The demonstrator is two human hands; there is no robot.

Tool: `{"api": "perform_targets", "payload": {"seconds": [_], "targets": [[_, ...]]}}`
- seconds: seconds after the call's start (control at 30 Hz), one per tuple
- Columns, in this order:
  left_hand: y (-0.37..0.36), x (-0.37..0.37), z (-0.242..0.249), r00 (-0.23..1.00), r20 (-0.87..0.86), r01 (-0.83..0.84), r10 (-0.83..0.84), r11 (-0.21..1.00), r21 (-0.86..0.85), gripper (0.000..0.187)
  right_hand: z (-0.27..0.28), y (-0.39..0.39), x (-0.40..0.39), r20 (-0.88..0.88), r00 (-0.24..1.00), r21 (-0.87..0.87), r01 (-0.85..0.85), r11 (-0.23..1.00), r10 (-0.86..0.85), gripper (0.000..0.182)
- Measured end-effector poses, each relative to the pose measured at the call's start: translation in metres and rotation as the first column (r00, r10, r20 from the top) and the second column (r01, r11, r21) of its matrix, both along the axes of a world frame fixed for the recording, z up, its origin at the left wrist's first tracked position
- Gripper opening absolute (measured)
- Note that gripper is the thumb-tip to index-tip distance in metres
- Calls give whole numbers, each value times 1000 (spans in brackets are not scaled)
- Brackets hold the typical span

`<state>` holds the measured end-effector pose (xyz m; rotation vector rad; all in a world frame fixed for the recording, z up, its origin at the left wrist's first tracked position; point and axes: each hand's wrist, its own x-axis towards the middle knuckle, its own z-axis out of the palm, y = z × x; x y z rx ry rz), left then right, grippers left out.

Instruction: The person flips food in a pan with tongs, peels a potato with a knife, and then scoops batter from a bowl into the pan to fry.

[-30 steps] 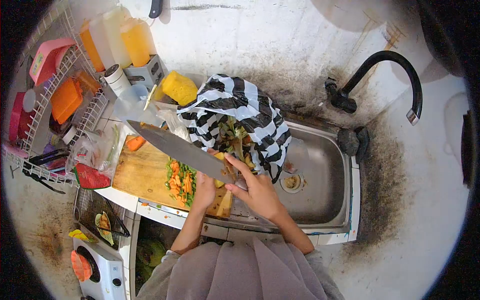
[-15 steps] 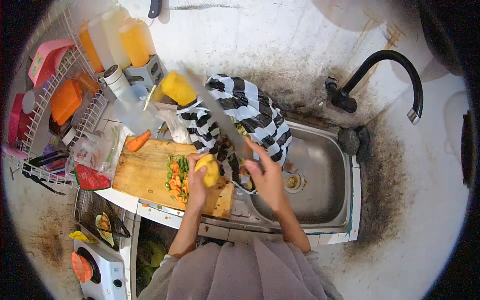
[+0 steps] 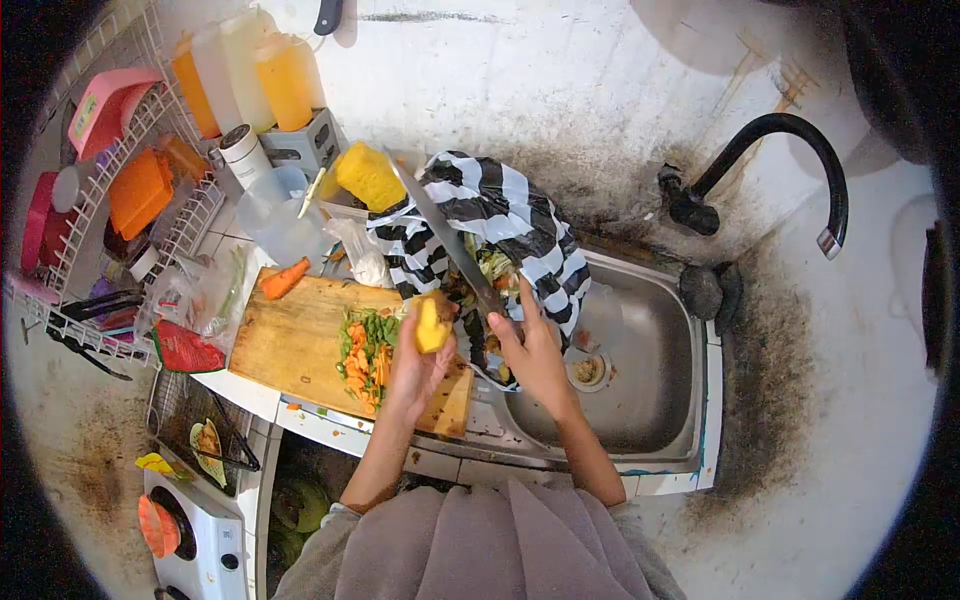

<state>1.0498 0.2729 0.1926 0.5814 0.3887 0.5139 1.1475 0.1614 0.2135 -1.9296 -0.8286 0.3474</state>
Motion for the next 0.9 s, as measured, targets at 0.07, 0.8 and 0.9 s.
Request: {"api": "perform_targets", "payload": {"seconds": [0.07,0.8,0.9], "targets": [[1,2,-5,999,-28,31,-31,1000,4,34,0,0,0,-8,1000,19,10,1000,-10,56],[-9,-2,14,998,-64,3,15,965,262,31,19,-12,-26,485,829,-176,-219,960,278,64],[-14,-1,16,998,-42,-40,55,950,309,30,21,-10,-28,399,876,-221,-193,956,269,64]]}}
